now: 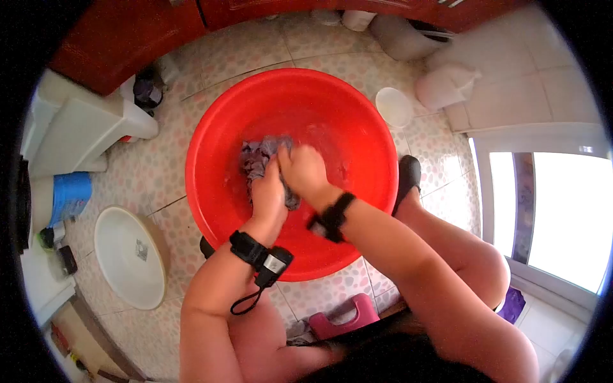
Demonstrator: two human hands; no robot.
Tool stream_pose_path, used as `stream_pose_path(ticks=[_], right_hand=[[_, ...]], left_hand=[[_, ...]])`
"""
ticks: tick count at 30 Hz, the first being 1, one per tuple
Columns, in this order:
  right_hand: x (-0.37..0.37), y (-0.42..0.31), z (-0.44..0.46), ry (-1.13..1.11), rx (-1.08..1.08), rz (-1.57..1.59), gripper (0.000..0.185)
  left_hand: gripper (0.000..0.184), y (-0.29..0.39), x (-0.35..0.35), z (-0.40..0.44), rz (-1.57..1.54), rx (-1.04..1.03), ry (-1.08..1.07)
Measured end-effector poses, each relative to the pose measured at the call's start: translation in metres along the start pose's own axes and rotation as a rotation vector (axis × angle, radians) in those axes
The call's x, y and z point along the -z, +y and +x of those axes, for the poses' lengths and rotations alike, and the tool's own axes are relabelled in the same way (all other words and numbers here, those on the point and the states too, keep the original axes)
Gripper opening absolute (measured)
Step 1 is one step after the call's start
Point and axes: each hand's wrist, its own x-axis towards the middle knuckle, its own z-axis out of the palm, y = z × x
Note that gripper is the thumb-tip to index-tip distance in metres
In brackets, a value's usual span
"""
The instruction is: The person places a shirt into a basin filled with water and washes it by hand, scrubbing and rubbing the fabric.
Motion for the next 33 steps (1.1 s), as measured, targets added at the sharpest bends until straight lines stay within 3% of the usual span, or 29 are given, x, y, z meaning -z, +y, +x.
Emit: stream_pose_path(ticks=[3,4,5,7,8,11,12,15,16,19,20,21,23,25,27,28,31,32,33], right_hand=[[-0.006,-0.002,-0.016,0.044,0.060,0.070,0.037],[0.013,-0.025,-0.037,-0.035,0.206,0.026,0.036],[0.005,-0.020,-0.040,-0.032,0.286,0.080,0.034],[0.010,-0.016,-0.015,-0.045,0.228,-0.093,0.035],[-0.001,-0.001,0.007,0.093,0.068,0.050,0.038],[0.004,-0.017,-0.013,0.051,0.068,0.071,0.041],[0.007,-0.026,-0.030,-0.004,0.158,0.034,0.042],[0.008,-0.020,0.001,0.030,0.049,0.022,0.041],[0.009,-0.018,0.006,0.047,-0.009,0.008,0.041],[0.001,-0.018,-0.017,0.010,0.036,0.010,0.042],[-0.002,-0.013,-0.020,0.000,0.029,0.008,0.042],[-0.007,-0.005,-0.017,-0.008,0.052,-0.022,0.043],[-0.011,0.005,-0.001,-0.006,0.117,-0.077,0.043],[0.004,-0.010,0.000,0.015,-0.008,-0.040,0.042],[0.005,-0.019,-0.023,-0.019,0.038,0.020,0.042],[0.004,-0.016,-0.036,-0.117,0.189,0.049,0.037],[0.004,0.000,-0.007,-0.007,0.299,-0.199,0.038],[0.003,0.001,0.007,0.090,0.047,0.011,0.035],[0.005,0.000,0.002,0.090,0.049,0.010,0.035]], left_hand=[[0.046,0.011,0.011,0.009,0.137,-0.060,-0.101],[0.044,0.016,0.017,0.014,-0.065,0.105,-0.117],[0.044,0.012,0.018,0.012,-0.063,0.109,-0.115],[0.039,-0.002,0.014,0.010,0.088,-0.021,-0.028],[0.038,-0.024,0.000,0.009,-0.116,-0.148,0.072],[0.039,0.018,0.011,0.005,0.039,-0.010,-0.101],[0.030,0.021,0.021,0.014,-0.076,0.096,-0.176],[0.029,0.014,0.011,0.002,0.098,0.072,-0.024],[0.029,0.003,0.003,-0.001,-0.024,-0.021,-0.006],[0.040,0.013,0.019,0.012,0.091,-0.042,-0.139],[0.041,0.016,0.026,0.021,-0.033,0.135,-0.186],[0.041,0.012,0.026,0.015,-0.027,0.139,-0.183],[0.039,0.001,0.013,0.002,0.088,-0.066,-0.017],[0.040,-0.003,0.009,0.003,0.004,-0.064,-0.018],[0.041,0.014,0.021,0.011,0.090,-0.058,-0.153],[0.040,0.027,0.025,0.011,0.003,0.165,-0.148],[0.041,0.007,0.011,0.002,0.055,0.015,-0.088],[0.027,0.001,0.004,-0.004,0.284,-0.018,0.028],[0.027,0.002,0.005,-0.001,0.283,-0.019,0.028]])
